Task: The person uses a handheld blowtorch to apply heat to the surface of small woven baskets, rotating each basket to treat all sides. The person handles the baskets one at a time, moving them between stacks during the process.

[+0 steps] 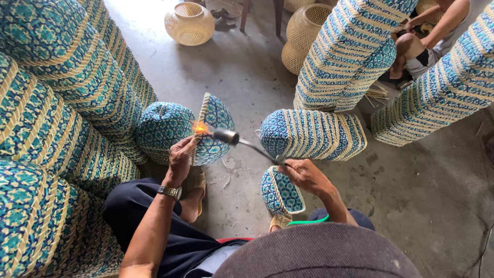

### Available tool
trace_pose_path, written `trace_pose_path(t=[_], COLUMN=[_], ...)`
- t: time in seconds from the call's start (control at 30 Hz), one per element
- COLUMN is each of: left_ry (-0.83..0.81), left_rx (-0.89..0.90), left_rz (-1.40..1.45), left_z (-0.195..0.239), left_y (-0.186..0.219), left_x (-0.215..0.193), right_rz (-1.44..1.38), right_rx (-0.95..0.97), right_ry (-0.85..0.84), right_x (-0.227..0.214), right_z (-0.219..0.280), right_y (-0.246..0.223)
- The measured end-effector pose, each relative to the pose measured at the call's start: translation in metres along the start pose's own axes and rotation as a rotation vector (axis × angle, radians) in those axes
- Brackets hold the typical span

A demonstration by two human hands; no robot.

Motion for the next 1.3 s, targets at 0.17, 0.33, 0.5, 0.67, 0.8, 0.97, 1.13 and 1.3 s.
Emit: trace_pose_path(t=[0.17, 0.33, 0.5, 0.67, 0.8, 0.97, 1.13, 1.3], left_ry=[0.136, 0.155, 0.376, 0.480, 0.391, 0.389, 0.394, 0.389], left_rx=[-0.149, -0.184, -0.408, -0.396, -0.324, -0.326, -0.300, -0.287], left_rz=[0.134, 0.516, 0.726, 0.862, 0.943, 0.961, 0.966, 1.053], left_z=[-0.012, -0.021, -0.031, -0.040, -0.049, -0.044, -0.054, -0.060], left_y=[-0.035, -0.061, -0.073, -0.088, -0.104, -0.119, -0.108, -0.087], left_x=[-0.007, -0.015, -0.021, -0.041, -0.054, -0.051, -0.064, -0.083], right_rz=[0.062, 0.019, -0.023, -0.014, -0.038, 0.019, -0.106, -0.213], right_rx=[-0.073, 0.021, 0.064, 0.048, 0.061, 0.050, 0.150, 0.233], right_ry=[0.036, 0.035, -0.028, 0.094, 0.090, 0.116, -0.064, 0.041], right_x=[0.000, 0.005, 0.016, 0.019, 0.019, 0.020, 0.020, 0.009], right_z=[0.002, 0.015, 0.021, 0.026, 0.020, 0.009, 0.031, 0.036], right_y=[-0.006, 0.000, 0.002, 0.010, 0.015, 0.008, 0.008, 0.033])
Point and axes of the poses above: each hand's wrist, its own z-axis away from the middle knuckle, its own x-axis out of the palm, y = z × x, the point moved 2 cm from there along -z, towards the middle knuckle, and after that the axes turned 9 degrees about y, right-handed, at the moved point
